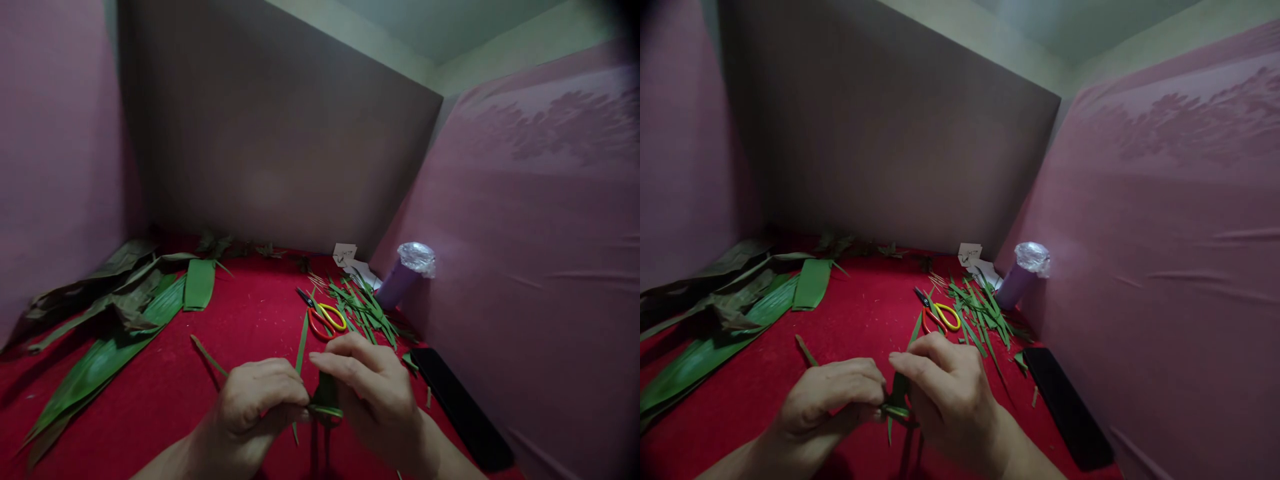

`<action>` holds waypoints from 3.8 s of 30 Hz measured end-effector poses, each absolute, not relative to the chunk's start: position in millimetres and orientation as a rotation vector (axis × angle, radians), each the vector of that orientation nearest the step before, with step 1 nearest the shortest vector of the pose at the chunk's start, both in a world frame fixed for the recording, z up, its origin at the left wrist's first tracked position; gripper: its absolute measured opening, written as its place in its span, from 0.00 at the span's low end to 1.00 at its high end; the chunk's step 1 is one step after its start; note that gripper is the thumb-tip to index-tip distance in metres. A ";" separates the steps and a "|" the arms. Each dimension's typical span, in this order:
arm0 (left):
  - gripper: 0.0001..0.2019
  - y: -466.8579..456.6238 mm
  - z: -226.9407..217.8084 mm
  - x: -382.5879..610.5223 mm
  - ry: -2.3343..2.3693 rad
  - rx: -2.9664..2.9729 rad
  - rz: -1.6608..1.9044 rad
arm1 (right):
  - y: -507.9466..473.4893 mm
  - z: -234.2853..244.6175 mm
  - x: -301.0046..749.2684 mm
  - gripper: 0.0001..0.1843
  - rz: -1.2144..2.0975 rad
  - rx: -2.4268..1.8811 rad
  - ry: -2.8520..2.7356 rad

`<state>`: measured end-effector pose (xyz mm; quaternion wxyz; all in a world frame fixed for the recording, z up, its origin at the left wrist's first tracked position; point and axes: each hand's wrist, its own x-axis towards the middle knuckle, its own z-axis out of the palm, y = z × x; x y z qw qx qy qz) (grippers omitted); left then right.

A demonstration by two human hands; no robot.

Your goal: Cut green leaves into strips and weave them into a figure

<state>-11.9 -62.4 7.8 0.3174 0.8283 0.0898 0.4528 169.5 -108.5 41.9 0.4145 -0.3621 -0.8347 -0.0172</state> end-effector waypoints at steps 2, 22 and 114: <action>0.07 -62.8 8.8 -12.2 0.244 2.188 1.190 | -109.0 42.8 168.0 0.16 -0.107 -0.917 -2.104; 0.07 -61.4 -0.2 -13.1 0.502 2.045 1.096 | -120.9 63.7 172.0 0.24 0.488 -1.219 -2.167; 0.11 -58.7 12.6 -13.6 0.300 1.667 1.385 | -109.2 44.7 156.6 0.04 0.692 -1.076 -1.767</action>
